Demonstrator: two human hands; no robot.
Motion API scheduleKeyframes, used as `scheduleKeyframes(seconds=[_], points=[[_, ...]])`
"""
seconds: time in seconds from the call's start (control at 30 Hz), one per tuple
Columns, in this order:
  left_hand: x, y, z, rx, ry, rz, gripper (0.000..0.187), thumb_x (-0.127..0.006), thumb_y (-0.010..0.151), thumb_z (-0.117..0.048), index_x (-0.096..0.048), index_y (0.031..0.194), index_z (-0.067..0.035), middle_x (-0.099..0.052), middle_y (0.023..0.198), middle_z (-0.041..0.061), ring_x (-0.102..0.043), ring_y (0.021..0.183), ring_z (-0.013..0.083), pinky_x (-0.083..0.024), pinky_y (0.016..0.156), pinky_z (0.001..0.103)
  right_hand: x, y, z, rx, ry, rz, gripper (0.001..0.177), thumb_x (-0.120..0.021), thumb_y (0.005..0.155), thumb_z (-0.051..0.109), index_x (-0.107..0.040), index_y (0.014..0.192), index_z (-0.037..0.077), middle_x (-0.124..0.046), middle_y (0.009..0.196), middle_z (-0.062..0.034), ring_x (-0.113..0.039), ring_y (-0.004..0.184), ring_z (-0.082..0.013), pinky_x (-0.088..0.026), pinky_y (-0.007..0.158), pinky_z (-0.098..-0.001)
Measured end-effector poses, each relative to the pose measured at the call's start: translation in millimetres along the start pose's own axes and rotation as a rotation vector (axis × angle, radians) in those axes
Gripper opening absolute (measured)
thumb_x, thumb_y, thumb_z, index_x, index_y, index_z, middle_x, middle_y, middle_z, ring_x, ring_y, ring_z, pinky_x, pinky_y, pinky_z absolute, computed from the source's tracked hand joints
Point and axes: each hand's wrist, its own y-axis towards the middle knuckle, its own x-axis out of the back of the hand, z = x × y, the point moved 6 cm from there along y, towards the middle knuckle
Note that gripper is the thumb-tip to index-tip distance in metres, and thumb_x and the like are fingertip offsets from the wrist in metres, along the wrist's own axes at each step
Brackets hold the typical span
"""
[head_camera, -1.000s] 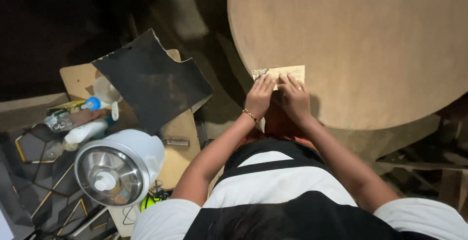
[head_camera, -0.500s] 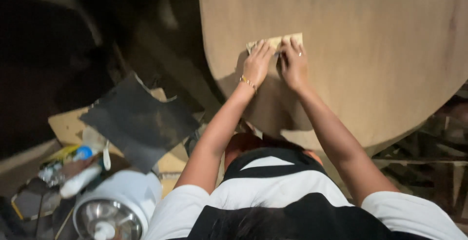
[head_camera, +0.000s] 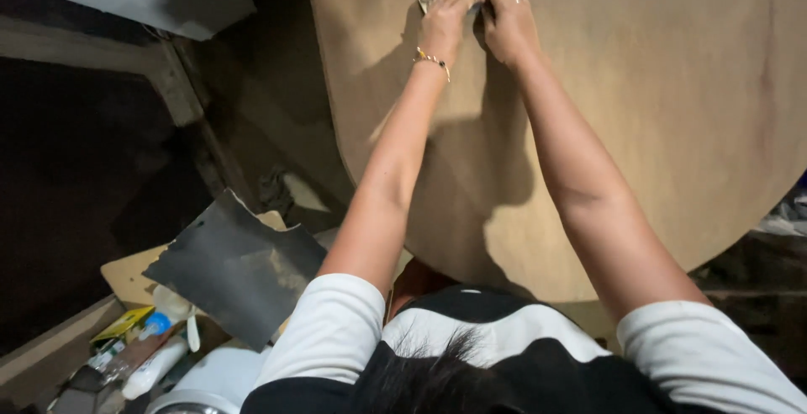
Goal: The person uses a sanding block to smooth the surface of a large, round wooden board. They move the block in circular and back-and-forth motions across the wood, covering different areas of the surface.
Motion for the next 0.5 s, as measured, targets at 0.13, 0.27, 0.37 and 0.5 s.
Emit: scheduleKeyframes(seconds=[0.13, 0.27, 0.37, 0.5], points=[[64.9, -34.5, -47.0, 0.014, -0.052, 0.142, 0.019, -0.046, 0.074, 0.001, -0.058, 0.082, -0.01, -0.054, 0.107, 0.005, -0.05, 0.103, 0.0262, -0.048, 0.074, 0.037, 1.4, -49.0, 20.9, -0.024, 0.038, -0.025, 0.012, -0.037, 0.086, 0.005, -0.046, 0.092, 0.0, -0.041, 0.126, -0.0215, -0.026, 0.121, -0.0402, -0.017, 0.098, -0.0491], [69.1, -104.4, -76.4, -0.033, -0.048, 0.209, 0.018, -0.044, 0.082, -0.008, -0.055, 0.096, -0.013, -0.051, 0.117, 0.003, -0.04, 0.115, 0.0195, -0.036, 0.091, 0.027, -3.3, -123.9, 39.9, -0.062, 0.029, -0.018, 0.031, -0.036, 0.087, 0.01, -0.041, 0.115, -0.003, -0.037, 0.128, -0.0221, -0.025, 0.122, -0.0388, -0.015, 0.1, -0.0466], [100.0, -159.0, -115.3, -0.081, -0.02, 0.235, 0.018, -0.047, 0.084, -0.013, -0.056, 0.099, -0.013, -0.051, 0.117, 0.003, -0.041, 0.115, 0.0189, -0.033, 0.098, 0.026, -25.4, -193.1, 48.3, -0.163, -0.049, -0.053, 0.026, -0.042, 0.087, 0.011, -0.047, 0.111, 0.003, -0.041, 0.128, -0.017, -0.031, 0.121, -0.0351, -0.021, 0.1, -0.0454], [134.2, -224.8, -163.1, -0.185, 0.047, 0.124, 0.018, -0.054, 0.078, -0.01, -0.057, 0.095, -0.013, -0.056, 0.108, 0.004, -0.049, 0.107, 0.0189, -0.04, 0.093, 0.027, -29.4, -276.2, 75.3, -0.263, -0.146, -0.092, 0.015, -0.05, 0.084, 0.011, -0.054, 0.098, 0.007, -0.045, 0.126, -0.0115, -0.038, 0.119, -0.0304, -0.027, 0.097, -0.0465]])
